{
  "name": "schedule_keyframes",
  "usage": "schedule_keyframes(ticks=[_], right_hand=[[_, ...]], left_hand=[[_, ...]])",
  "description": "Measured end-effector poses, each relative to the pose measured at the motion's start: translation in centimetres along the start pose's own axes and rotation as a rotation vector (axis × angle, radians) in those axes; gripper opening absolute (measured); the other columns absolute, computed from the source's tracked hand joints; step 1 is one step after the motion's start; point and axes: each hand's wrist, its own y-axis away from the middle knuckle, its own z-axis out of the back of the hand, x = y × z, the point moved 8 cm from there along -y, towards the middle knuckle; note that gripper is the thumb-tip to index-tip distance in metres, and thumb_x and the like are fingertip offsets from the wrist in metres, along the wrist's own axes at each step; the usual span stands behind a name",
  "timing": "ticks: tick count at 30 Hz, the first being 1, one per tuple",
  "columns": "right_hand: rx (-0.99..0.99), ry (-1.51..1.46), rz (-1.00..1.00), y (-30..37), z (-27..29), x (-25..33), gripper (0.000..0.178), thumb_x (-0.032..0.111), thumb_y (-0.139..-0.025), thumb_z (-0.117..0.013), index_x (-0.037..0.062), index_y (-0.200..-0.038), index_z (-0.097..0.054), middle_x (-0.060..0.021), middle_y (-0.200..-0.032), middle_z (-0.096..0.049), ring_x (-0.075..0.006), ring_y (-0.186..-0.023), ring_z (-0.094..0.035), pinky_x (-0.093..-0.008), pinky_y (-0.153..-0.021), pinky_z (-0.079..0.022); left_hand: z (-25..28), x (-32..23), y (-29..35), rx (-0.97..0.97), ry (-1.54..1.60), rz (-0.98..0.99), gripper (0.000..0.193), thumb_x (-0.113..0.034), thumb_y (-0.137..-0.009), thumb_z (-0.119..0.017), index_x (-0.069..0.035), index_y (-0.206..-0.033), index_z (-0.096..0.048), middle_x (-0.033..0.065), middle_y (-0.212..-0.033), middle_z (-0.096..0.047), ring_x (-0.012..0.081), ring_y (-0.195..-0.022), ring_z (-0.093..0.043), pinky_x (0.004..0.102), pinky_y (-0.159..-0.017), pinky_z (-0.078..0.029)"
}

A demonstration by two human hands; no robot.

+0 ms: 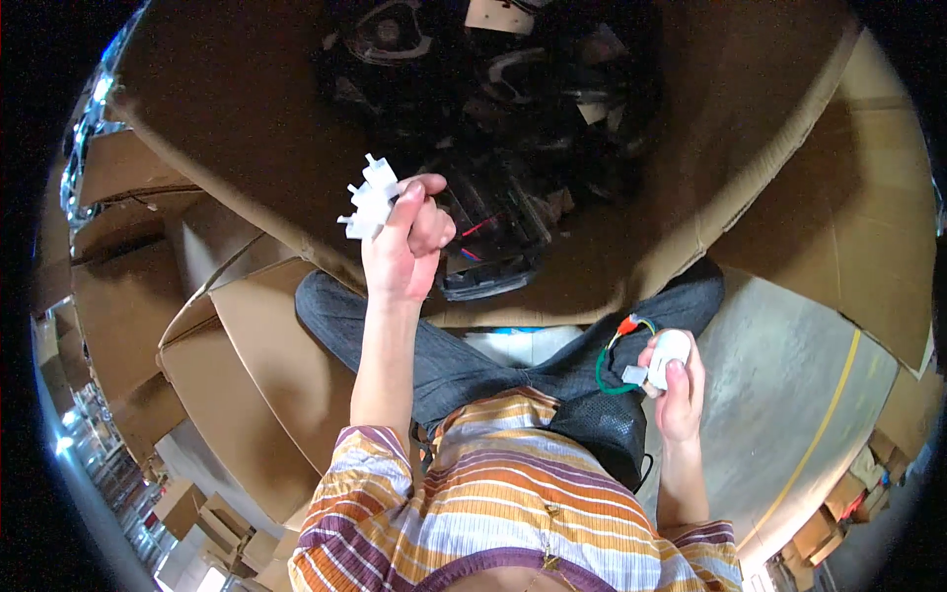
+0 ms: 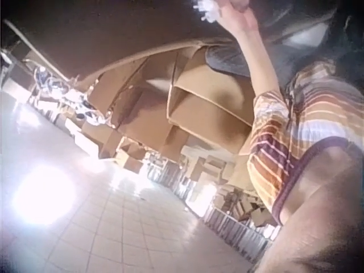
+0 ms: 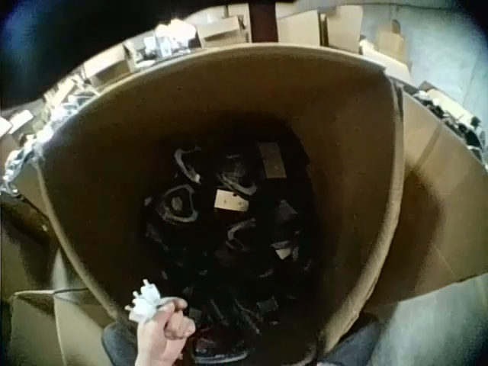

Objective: The person tests motorcycle light assemblies by taking them from a cardboard box, connecting their wiring connectors to a handheld testing device by hand to illuminate them, and disconnecting them.

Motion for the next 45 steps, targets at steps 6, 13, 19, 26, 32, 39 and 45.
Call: schedule_keyframes(ticks=[6,13,19,26,32,39,45], right_hand=[[0.003,0.028,0.018,-0.6,-0.4,-0.1,0.036,0.036,-0.075,-0.044,0.0022,-0.087,-0.042,-0.0037,-0.066,-0.048,-0.0050,-0.052,-0.041,-0.0159,-0.042,-0.029],[0.005,0.054,-0.023,-1.4,-0.4,-0.6,0.037,0.037,-0.075,-0.044,0.0020,-0.086,-0.042,-0.0033,-0.066,-0.048,-0.0056,-0.053,-0.042,-0.0165,-0.044,-0.030],[0.046,0.108,-0.045,-1.9,-1.2,-0.1,0.036,0.036,-0.075,-0.041,0.0015,-0.086,-0.043,-0.0032,-0.066,-0.049,-0.0053,-0.053,-0.042,-0.0160,-0.044,-0.030],[0.050,0.100,-0.053,-2.0,-1.5,-0.7,0.034,0.033,-0.076,-0.041,0.0008,-0.087,-0.043,-0.0030,-0.067,-0.049,-0.0049,-0.053,-0.042,-0.0154,-0.044,-0.030],[0.003,0.140,-0.087,-2.8,-0.6,-1.0,0.035,0.033,-0.075,-0.041,0.0006,-0.086,-0.043,-0.0031,-0.067,-0.048,-0.0054,-0.054,-0.042,-0.0159,-0.045,-0.031],[0.069,0.088,-0.068,-2.9,-1.8,-0.2,0.034,0.033,-0.075,-0.041,0.0002,-0.086,-0.043,-0.0035,-0.067,-0.048,-0.0063,-0.055,-0.043,-0.0171,-0.047,-0.033],[0.087,0.106,-0.145,-3.2,-0.6,-2.0,0.027,0.018,-0.077,-0.040,-0.0027,-0.095,-0.039,-0.0058,-0.072,-0.048,-0.0104,-0.063,-0.045,-0.0203,-0.057,-0.036]], left_hand=[[1.7,-1.9,-4.1,-0.105,-0.051,-0.058,0.020,-0.012,-0.076,-0.047,0.003,-0.089,-0.050,-0.0056,-0.044,-0.025,0.0050,-0.038,-0.020,0.0205,-0.040,-0.021],[3.7,-0.9,-6.7,-0.082,-0.285,-0.020,0.019,-0.009,-0.078,-0.044,0.002,-0.092,-0.051,-0.0058,-0.049,-0.027,0.0046,-0.042,-0.022,0.0191,-0.040,-0.020],[3.6,-0.3,-6.2,-0.077,-0.175,0.115,0.020,-0.011,-0.078,-0.044,-0.001,-0.095,-0.051,-0.0053,-0.048,-0.027,0.0044,-0.041,-0.023,0.0199,-0.038,-0.019],[5.7,1.2,-15.4,-0.164,-0.772,0.164,0.015,-0.014,-0.073,-0.051,-0.003,-0.084,-0.051,-0.0025,-0.048,-0.034,0.0078,-0.039,-0.028,0.0245,-0.037,-0.024],[11.7,9.7,-21.1,-0.260,-0.223,0.187,0.013,-0.016,-0.074,-0.047,-0.004,-0.075,-0.049,0.0040,-0.056,-0.044,0.0155,-0.037,-0.032,0.0307,-0.037,-0.029],[28.3,15.9,-34.3,0.331,0.300,0.323,0.024,-0.026,-0.076,-0.043,-0.005,-0.066,-0.051,0.0099,-0.067,-0.050,0.0226,-0.043,-0.041,0.0431,-0.045,-0.037],[20.7,20.0,-30.8,0.065,0.042,0.190,0.021,-0.023,-0.077,-0.043,-0.005,-0.082,-0.052,0.0092,-0.074,-0.052,0.0201,-0.052,-0.046,0.0383,-0.052,-0.038]])
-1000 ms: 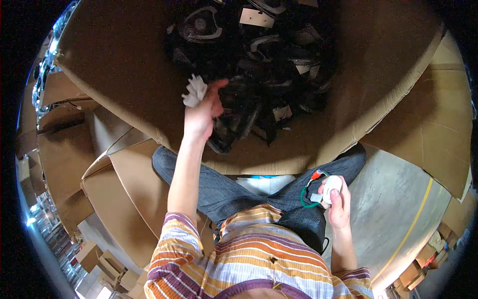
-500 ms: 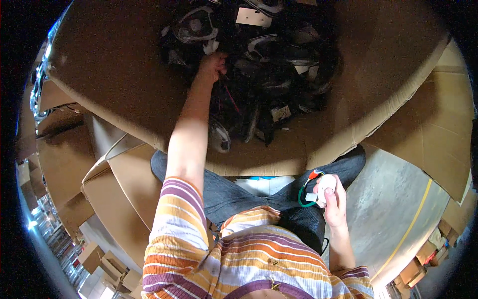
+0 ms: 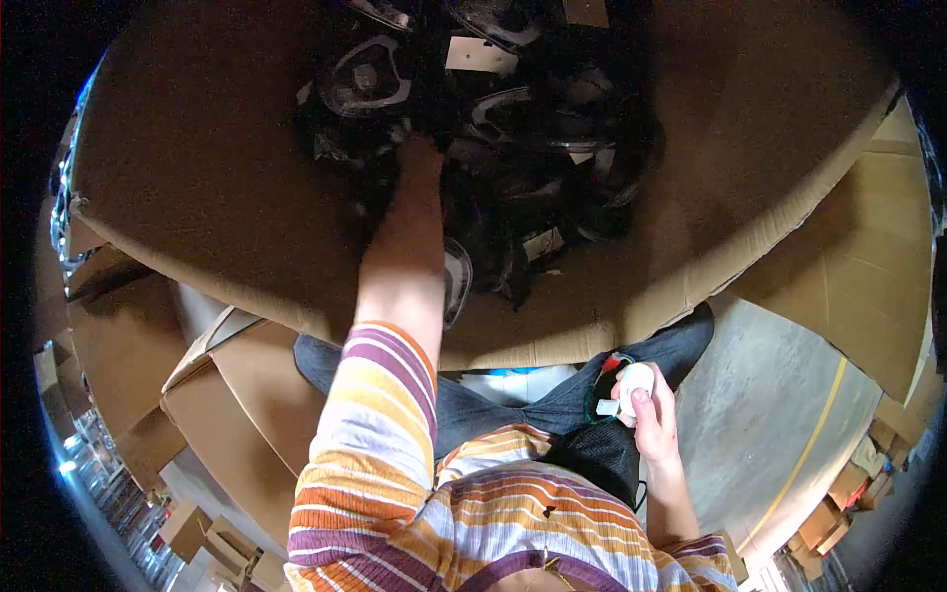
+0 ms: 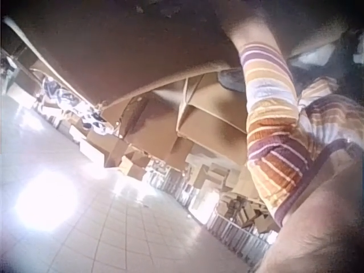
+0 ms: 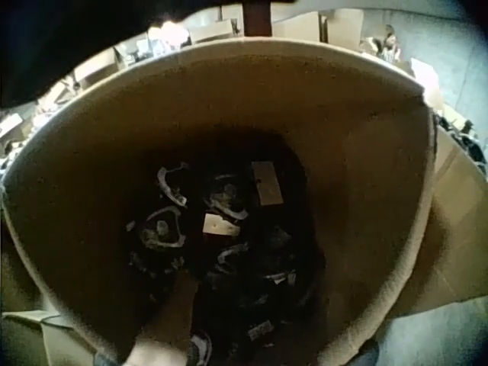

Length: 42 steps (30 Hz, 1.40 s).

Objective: The person tests motorcycle light assemblies by taking them from a cardboard box, connecting their wiring connectors to a handheld testing device by hand to illuminate them, and disconnecting them.

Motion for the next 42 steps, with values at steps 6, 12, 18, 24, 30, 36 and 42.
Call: schedule_keyframes(ticks=[6,12,18,24,30,36,42], right_hand=[[0.067,-0.024,-0.009,0.0,-1.3,0.6,0.027,0.019,-0.077,-0.041,-0.0021,-0.095,-0.039,-0.0051,-0.071,-0.047,-0.0091,-0.062,-0.043,-0.0196,-0.055,-0.035],[0.099,0.005,-0.016,0.4,-1.5,0.1,0.025,0.016,-0.076,-0.043,-0.0015,-0.093,-0.039,-0.0045,-0.071,-0.047,-0.0087,-0.062,-0.042,-0.0196,-0.056,-0.035],[0.137,0.199,0.155,1.3,-3.3,1.9,0.028,0.011,-0.069,-0.049,-0.0009,-0.092,-0.039,-0.0075,-0.072,-0.047,-0.0131,-0.064,-0.044,-0.0241,-0.060,-0.037],[0.205,0.171,0.134,3.0,-4.5,2.2,0.039,0.005,-0.060,-0.051,0.0010,-0.096,-0.035,-0.0075,-0.073,-0.047,-0.0148,-0.067,-0.047,-0.0251,-0.062,-0.038],[0.091,0.185,0.143,4.5,-3.7,2.3,0.039,0.001,-0.060,-0.049,0.0013,-0.096,-0.035,-0.0068,-0.079,-0.046,-0.0118,-0.072,-0.046,-0.0230,-0.065,-0.037],[0.082,-0.082,0.220,5.3,-2.6,4.2,0.042,0.000,-0.062,-0.050,0.0006,-0.100,-0.031,-0.0050,-0.081,-0.045,-0.0100,-0.075,-0.044,-0.0226,-0.069,-0.037],[0.208,-0.171,0.176,5.6,-1.6,4.9,0.042,0.002,-0.061,-0.053,0.0010,-0.100,-0.036,-0.0052,-0.082,-0.048,-0.0089,-0.076,-0.046,-0.0216,-0.066,-0.038]], left_hand=[[-11.2,-7.1,16.2,-0.631,-0.221,-0.269,0.020,-0.017,-0.076,-0.049,-0.006,-0.093,-0.051,0.0057,-0.079,-0.054,0.0131,-0.060,-0.048,0.0276,-0.055,-0.038],[-14.8,-9.5,24.1,-0.495,-0.588,-0.435,0.013,-0.015,-0.076,-0.049,-0.006,-0.084,-0.054,-0.0052,-0.062,-0.041,0.0033,-0.051,-0.028,0.0222,-0.046,-0.026],[-20.4,-12.2,30.6,-0.217,-0.659,-0.381,0.017,-0.008,-0.078,-0.043,0.001,-0.090,-0.051,0.0067,-0.087,-0.053,0.0111,-0.076,-0.048,0.0168,-0.066,-0.035],[-24.0,-12.7,35.3,0.065,-0.521,-0.485,0.028,-0.009,-0.073,-0.049,0.003,-0.099,-0.049,0.0104,-0.084,-0.053,0.0167,-0.079,-0.048,0.0239,-0.072,-0.035],[-27.0,-10.1,38.0,0.251,-0.708,-0.455,0.029,-0.010,-0.073,-0.045,-0.003,-0.101,-0.050,0.0076,-0.074,-0.054,0.0137,-0.063,-0.047,0.0231,-0.055,-0.037],[-29.7,-6.6,40.3,0.574,-0.939,-0.340,0.020,-0.002,-0.063,-0.055,0.001,-0.082,-0.055,0.0071,-0.057,-0.050,0.0157,-0.049,-0.045,0.0243,-0.043,-0.035],[-30.5,-4.3,41.5,0.953,-0.831,-0.143,0.044,-0.026,-0.051,-0.051,0.001,-0.085,-0.054,0.0127,-0.069,-0.056,0.0266,-0.060,-0.053,0.0297,-0.055,-0.038]])
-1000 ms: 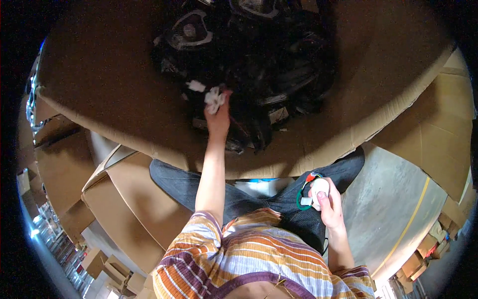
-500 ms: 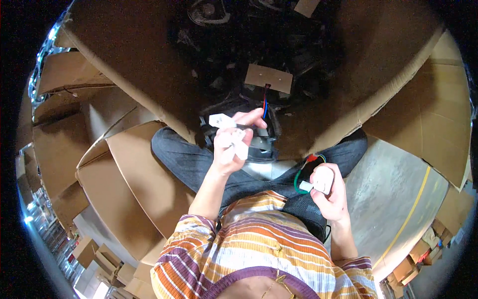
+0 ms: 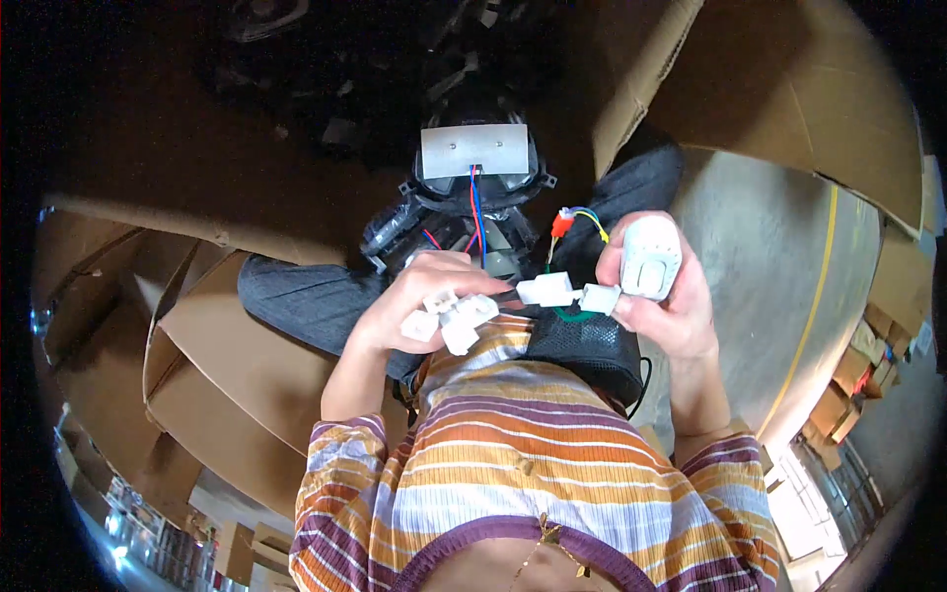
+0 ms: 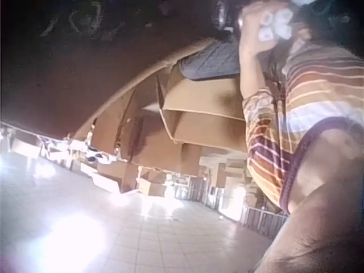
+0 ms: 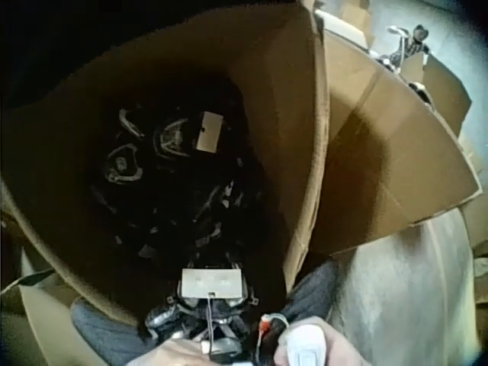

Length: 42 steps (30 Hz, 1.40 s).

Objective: The person tests motorcycle light assemblies by taking them from a cardboard box, connecting their wiring connectors to a handheld testing device by hand to illuminate them, and disconnecting them.

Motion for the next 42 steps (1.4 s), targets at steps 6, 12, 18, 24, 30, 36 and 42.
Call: schedule_keyframes(ticks=[6,12,18,24,30,36,42], right_hand=[[-0.072,-0.063,-0.124,0.0,0.6,-0.8,0.044,0.011,-0.056,-0.057,0.0013,-0.095,-0.039,-0.0054,-0.073,-0.050,-0.0099,-0.066,-0.047,-0.0208,-0.061,-0.038],[0.050,0.078,-0.097,0.8,-0.2,-1.2,0.041,0.008,-0.059,-0.054,0.0021,-0.096,-0.038,-0.0054,-0.076,-0.049,-0.0100,-0.070,-0.047,-0.0221,-0.063,-0.038],[0.042,0.330,-0.072,1.4,-0.2,-1.7,0.042,0.005,-0.060,-0.051,0.0024,-0.099,-0.036,-0.0061,-0.081,-0.046,-0.0126,-0.074,-0.046,-0.0240,-0.066,-0.038],[0.039,0.015,-0.003,1.9,-0.4,-1.9,0.043,0.001,-0.061,-0.046,0.0000,-0.101,-0.032,-0.0061,-0.087,-0.037,-0.0123,-0.082,-0.038,-0.0220,-0.072,-0.031],[-0.090,0.174,0.026,1.5,0.0,-1.8,0.035,0.004,-0.065,-0.043,-0.0015,-0.099,-0.034,-0.0063,-0.079,-0.041,-0.0116,-0.075,-0.040,-0.0222,-0.068,-0.032],[-0.194,0.245,0.013,1.3,0.6,-1.9,0.025,0.011,-0.072,-0.045,-0.0008,-0.093,-0.038,-0.0059,-0.074,-0.043,-0.0106,-0.066,-0.041,-0.0218,-0.061,-0.034],[-0.188,0.085,0.093,1.6,0.6,-0.8,0.022,0.017,-0.078,-0.044,0.0009,-0.092,-0.038,-0.0028,-0.077,-0.043,-0.0076,-0.068,-0.040,-0.0202,-0.061,-0.034]], left_hand=[[-0.8,0.4,-0.5,0.122,0.038,0.033,0.046,-0.029,-0.049,-0.049,0.000,-0.084,-0.055,0.0107,-0.060,-0.051,0.0260,-0.055,-0.049,0.0301,-0.053,-0.036],[-1.1,0.2,-0.1,0.185,-0.002,0.042,0.045,-0.030,-0.048,-0.049,-0.003,-0.084,-0.056,0.0099,-0.065,-0.052,0.0244,-0.055,-0.047,0.0301,-0.052,-0.034],[-1.9,-0.3,-1.0,0.313,-0.109,0.088,0.046,-0.026,-0.048,-0.052,-0.004,-0.088,-0.053,0.0104,-0.072,-0.054,0.0272,-0.064,-0.050,0.0323,-0.057,-0.037],[-2.3,0.0,-1.2,0.297,-0.105,0.157,0.044,-0.021,-0.046,-0.057,-0.005,-0.087,-0.053,0.0101,-0.071,-0.054,0.0276,-0.066,-0.051,0.0328,-0.059,-0.038],[-2.2,0.1,-1.0,0.253,-0.118,0.148,0.045,-0.017,-0.044,-0.057,-0.006,-0.088,-0.053,0.0091,-0.072,-0.054,0.0271,-0.066,-0.051,0.0333,-0.060,-0.038],[-2.0,-0.2,-1.2,0.184,-0.163,0.123,0.040,-0.015,-0.048,-0.056,-0.004,-0.087,-0.053,0.0096,-0.074,-0.055,0.0274,-0.067,-0.051,0.0326,-0.061,-0.038],[-1.0,-2.9,-1.6,0.110,-0.221,0.101,0.042,-0.012,-0.048,-0.054,-0.003,-0.089,-0.052,0.0112,-0.081,-0.055,0.0275,-0.067,-0.051,0.0322,-0.061,-0.038]])
